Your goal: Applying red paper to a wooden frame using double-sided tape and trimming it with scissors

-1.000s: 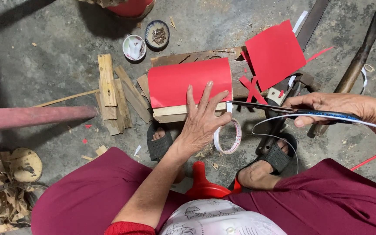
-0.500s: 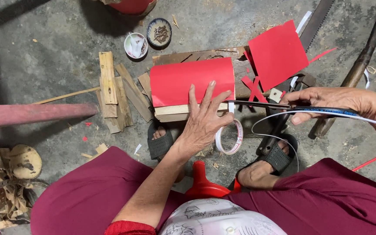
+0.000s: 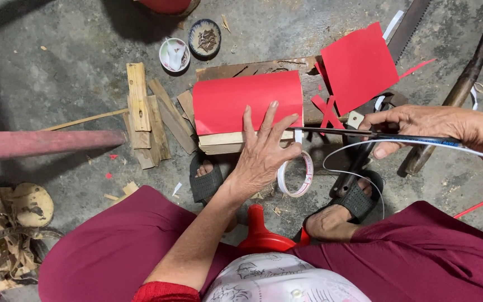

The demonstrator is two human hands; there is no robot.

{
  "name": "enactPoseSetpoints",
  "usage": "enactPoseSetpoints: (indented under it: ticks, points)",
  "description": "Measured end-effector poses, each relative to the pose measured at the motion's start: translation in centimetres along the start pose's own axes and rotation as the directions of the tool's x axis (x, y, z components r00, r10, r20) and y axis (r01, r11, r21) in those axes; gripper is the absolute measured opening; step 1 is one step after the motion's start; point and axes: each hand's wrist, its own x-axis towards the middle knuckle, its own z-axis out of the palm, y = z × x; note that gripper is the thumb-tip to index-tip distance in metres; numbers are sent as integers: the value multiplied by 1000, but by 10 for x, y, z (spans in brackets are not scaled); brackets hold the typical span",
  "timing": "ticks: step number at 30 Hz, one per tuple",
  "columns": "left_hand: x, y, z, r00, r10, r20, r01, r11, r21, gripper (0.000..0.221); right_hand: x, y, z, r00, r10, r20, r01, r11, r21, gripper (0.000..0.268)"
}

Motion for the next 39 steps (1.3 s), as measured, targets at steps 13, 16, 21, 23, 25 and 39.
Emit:
enactPoseSetpoints:
  ticks: [13,16,21,23,25,39]
  points:
    - [0,1,-5,999,-15,45,18,998,-67,31,3,1,-6,999,-41,-32,38,995,-91,34]
    - [0,0,-3,999,-11,35,12,999,-40,21,5,5,-8,999,-47,-17,46,995,-84,36]
    - [-1,0,0,1000,-9,13,9,1000,-22,20,3,0,-6,999,-25,-19,25,1000,-14,35]
    - [-1,0,-2,1000,-10,17,10,999,-38,23,5,4,-8,999,-45,-14,44,999,-17,34]
    - [-1,0,-2,1000,-10,21,11,998,-54,26,6,6,-9,998,-65,-8,65,998,-19,33]
    - [-3,-1,1,999,-10,35,10,1000,-21,37,-7,-14,0,999,-21,-30,17,993,-113,29]
